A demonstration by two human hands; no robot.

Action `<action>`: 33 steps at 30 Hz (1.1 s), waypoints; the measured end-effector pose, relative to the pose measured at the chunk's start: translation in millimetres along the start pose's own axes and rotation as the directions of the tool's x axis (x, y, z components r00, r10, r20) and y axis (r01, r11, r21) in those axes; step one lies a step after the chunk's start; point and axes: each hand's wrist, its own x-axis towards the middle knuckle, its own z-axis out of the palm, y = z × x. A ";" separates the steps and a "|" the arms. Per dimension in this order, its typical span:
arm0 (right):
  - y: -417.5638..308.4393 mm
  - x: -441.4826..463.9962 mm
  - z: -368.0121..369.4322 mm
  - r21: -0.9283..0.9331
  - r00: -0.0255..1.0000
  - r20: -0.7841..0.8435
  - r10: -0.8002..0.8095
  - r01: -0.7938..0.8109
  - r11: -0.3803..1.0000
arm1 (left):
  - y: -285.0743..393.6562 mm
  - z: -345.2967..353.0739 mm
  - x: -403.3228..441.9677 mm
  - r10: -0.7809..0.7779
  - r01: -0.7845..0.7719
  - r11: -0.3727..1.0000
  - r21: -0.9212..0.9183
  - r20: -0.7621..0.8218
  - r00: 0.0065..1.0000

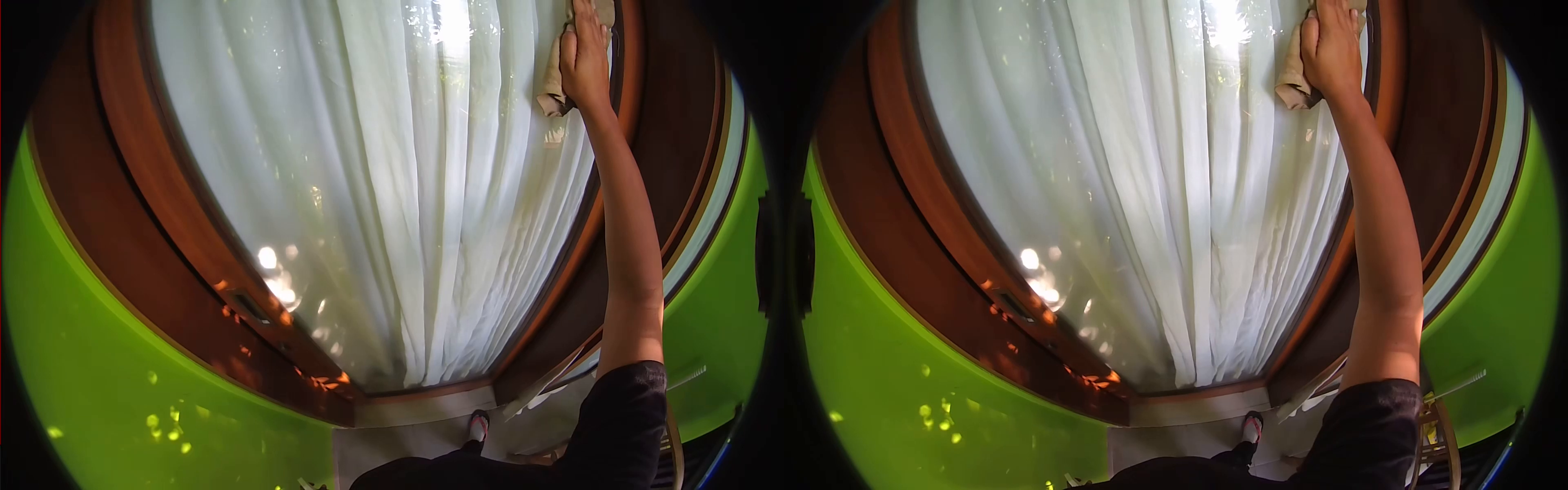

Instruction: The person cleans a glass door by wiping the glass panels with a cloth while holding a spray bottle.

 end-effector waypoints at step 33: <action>47.2 -34.1 10.2 0.030 0.998 -0.007 -0.064 0.064 0.998 | 35.8 -65.1 8.9 -0.091 0.201 0.939 -0.280 0.363 0.927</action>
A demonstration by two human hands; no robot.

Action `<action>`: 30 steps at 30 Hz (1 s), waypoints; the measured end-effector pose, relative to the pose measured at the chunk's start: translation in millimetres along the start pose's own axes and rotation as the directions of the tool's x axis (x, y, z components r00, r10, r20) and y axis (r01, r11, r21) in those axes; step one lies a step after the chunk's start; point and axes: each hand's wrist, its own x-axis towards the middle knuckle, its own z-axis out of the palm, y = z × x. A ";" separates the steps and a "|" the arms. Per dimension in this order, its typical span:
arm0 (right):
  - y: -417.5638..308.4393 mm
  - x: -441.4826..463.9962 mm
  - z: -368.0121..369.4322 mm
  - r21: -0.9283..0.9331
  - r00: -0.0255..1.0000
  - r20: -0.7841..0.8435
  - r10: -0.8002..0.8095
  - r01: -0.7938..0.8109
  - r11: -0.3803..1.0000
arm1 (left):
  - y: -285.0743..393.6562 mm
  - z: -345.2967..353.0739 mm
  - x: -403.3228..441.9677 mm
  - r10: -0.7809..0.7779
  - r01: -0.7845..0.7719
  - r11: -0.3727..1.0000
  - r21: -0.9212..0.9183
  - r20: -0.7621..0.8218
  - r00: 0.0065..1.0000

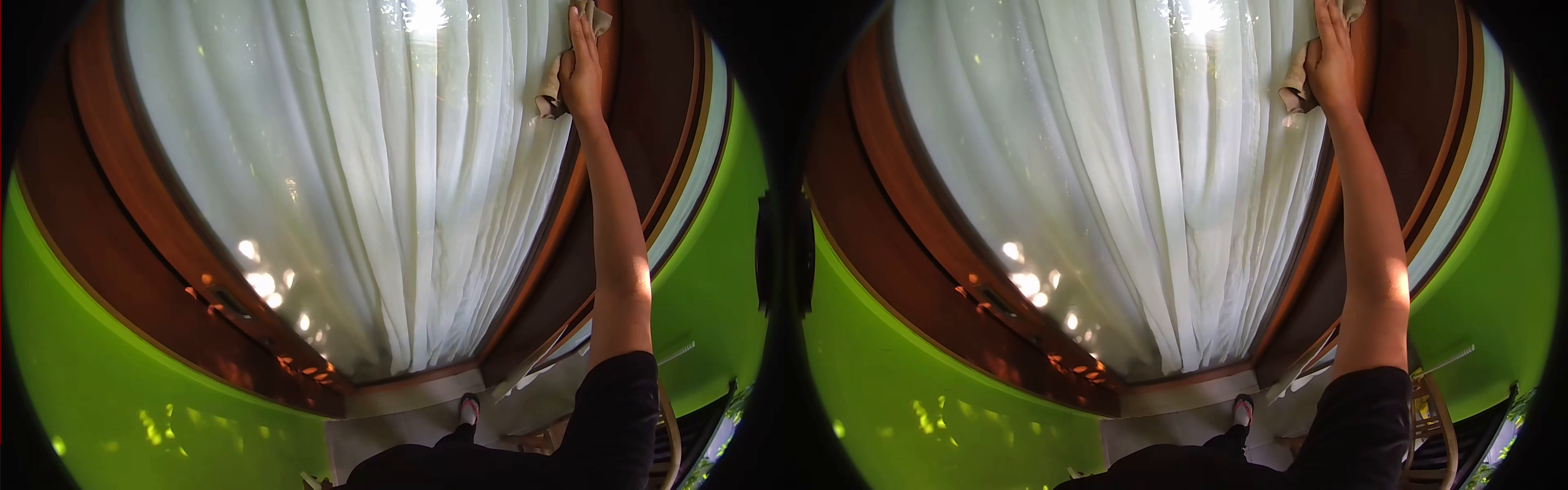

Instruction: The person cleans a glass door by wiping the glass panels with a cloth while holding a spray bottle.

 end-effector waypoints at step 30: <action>-21.7 -48.6 -25.4 -0.246 0.981 0.022 0.194 -0.182 0.952 | 32.2 -21.4 94.0 0.097 -0.056 0.959 -0.277 0.135 0.986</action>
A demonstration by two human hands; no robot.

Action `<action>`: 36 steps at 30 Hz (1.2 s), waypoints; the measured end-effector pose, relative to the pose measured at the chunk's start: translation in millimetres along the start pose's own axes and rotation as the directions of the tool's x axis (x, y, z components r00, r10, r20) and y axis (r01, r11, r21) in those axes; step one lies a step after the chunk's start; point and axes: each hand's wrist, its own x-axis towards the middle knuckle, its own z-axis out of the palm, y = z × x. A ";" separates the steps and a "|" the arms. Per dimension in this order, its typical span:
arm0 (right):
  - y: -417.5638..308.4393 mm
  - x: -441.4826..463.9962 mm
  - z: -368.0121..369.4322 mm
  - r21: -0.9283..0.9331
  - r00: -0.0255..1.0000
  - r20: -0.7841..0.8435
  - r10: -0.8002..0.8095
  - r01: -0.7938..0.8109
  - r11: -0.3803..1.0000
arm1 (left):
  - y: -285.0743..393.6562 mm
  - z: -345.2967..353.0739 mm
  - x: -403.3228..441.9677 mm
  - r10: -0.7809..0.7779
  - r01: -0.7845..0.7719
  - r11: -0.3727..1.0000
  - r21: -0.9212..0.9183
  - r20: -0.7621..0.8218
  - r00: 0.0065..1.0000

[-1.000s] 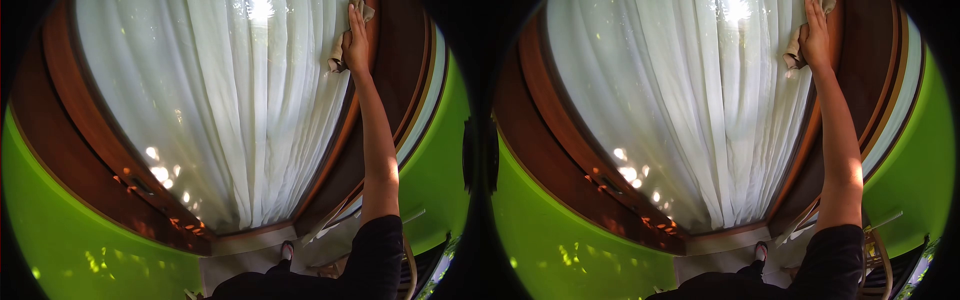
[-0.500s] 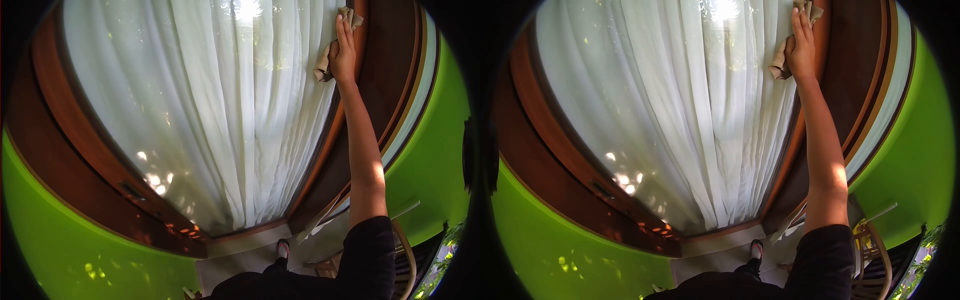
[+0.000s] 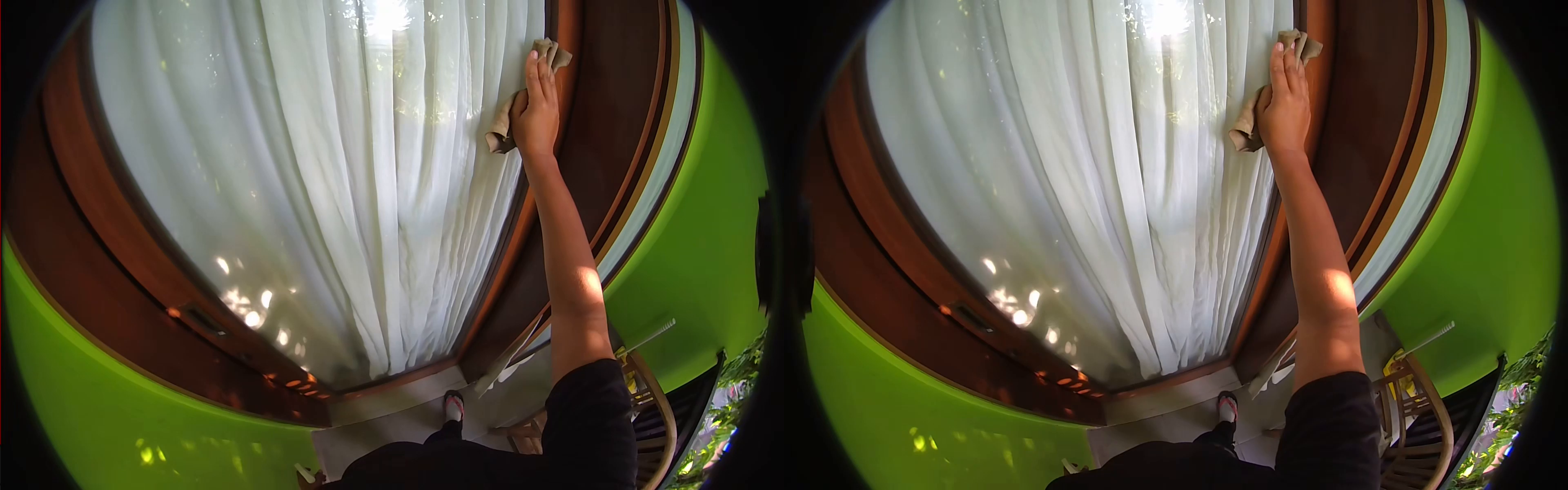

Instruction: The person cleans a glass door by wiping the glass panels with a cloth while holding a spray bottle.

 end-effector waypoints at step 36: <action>-108.9 6.1 -1.1 0.304 0.980 -0.092 0.176 -0.141 0.942 | -24.7 51.2 8.6 -0.061 0.042 0.942 -0.332 -0.046 0.997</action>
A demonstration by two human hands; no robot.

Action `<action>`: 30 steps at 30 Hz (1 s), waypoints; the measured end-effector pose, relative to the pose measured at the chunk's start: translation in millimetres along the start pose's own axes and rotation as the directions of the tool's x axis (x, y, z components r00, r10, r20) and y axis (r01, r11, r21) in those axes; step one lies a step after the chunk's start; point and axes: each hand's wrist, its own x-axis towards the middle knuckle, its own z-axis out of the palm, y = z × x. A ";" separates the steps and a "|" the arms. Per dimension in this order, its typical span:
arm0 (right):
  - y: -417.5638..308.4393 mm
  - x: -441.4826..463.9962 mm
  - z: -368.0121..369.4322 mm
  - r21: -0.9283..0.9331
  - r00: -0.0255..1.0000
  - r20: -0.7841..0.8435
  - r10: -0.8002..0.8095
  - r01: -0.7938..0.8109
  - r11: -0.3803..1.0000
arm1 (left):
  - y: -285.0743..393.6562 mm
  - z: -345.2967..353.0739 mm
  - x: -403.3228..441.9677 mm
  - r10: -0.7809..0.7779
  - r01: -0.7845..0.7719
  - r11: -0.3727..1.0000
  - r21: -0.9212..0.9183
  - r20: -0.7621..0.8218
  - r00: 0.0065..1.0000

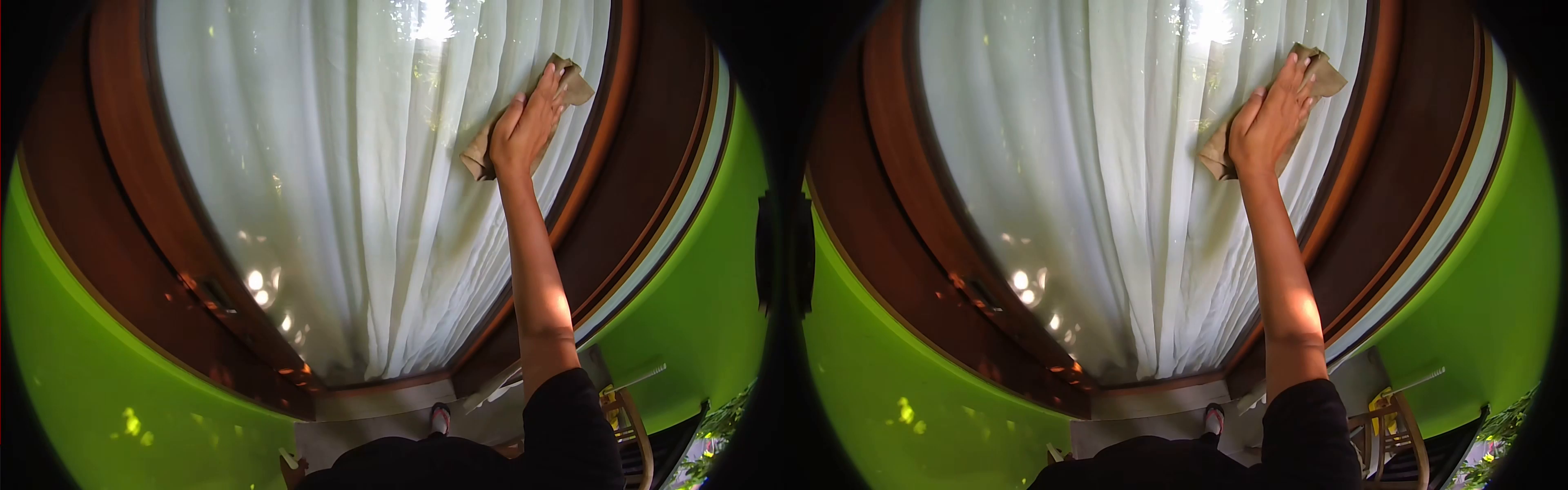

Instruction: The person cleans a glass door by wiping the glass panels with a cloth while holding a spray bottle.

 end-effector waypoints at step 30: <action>-176.4 55.0 61.5 0.103 0.971 0.039 -0.235 0.230 0.968 | 18.0 -29.9 -57.6 -0.152 0.084 0.956 -0.280 -0.230 0.961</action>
